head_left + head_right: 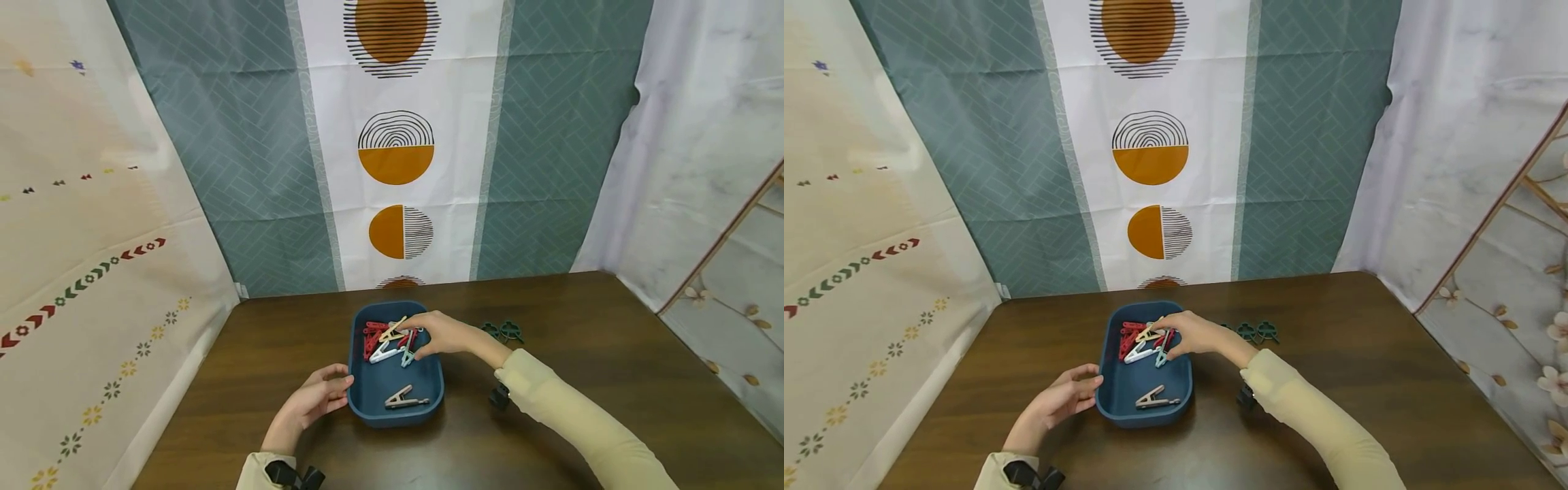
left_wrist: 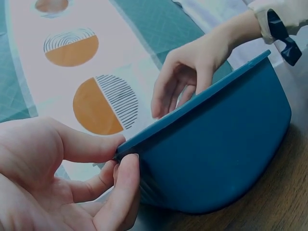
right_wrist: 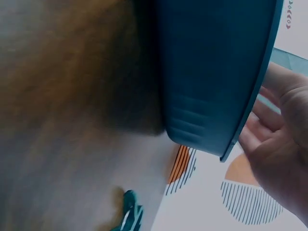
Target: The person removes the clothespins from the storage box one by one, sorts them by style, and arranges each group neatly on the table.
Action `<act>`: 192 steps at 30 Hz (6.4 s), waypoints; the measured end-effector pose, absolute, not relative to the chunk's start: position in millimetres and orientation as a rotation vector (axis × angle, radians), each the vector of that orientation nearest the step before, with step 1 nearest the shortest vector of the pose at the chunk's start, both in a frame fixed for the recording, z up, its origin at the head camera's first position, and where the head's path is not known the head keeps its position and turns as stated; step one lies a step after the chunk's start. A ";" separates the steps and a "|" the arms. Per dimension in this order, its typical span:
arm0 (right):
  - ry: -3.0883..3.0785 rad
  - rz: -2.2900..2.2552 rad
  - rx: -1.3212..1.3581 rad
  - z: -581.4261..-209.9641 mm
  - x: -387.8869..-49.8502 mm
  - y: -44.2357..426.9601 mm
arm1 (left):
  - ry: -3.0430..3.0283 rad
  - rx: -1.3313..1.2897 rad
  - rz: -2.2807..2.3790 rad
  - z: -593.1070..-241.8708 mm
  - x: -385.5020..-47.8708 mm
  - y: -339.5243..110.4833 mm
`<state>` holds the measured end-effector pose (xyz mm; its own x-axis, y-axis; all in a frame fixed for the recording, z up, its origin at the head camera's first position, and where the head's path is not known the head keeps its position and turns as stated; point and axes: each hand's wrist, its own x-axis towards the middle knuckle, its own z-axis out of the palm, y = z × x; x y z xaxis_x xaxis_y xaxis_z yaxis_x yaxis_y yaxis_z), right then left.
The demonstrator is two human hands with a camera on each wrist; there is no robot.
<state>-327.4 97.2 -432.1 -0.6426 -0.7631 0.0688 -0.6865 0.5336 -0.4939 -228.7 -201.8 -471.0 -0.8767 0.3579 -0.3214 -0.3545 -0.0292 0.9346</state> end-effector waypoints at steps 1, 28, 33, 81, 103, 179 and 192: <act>2.613 -0.700 -1.227 -432.3 -329.5 95.8 | 1.768 0.006 1.957 -470.9 -228.6 -201.5; 2.678 -0.104 -1.171 -434.9 -336.4 60.3 | 1.798 0.015 1.936 -468.0 -229.8 -201.7; 2.662 -0.210 -1.188 -440.8 -338.2 64.3 | 1.783 0.010 1.943 -469.9 -229.2 -200.8; 3.051 -1.081 -0.700 -441.1 -263.4 138.8 | 1.866 -0.011 1.891 -463.5 -223.2 -202.2; 3.059 -0.851 -0.262 -468.4 -252.8 174.6 | 1.926 -0.009 1.858 -461.8 -226.8 -196.3; 2.571 -1.042 -1.250 -439.2 -320.0 94.9 | 1.948 -0.122 1.952 -466.9 -215.5 -190.4; 2.622 -0.846 -1.315 -438.9 -344.8 68.2 | 1.912 -0.024 1.992 -468.6 -212.3 -192.5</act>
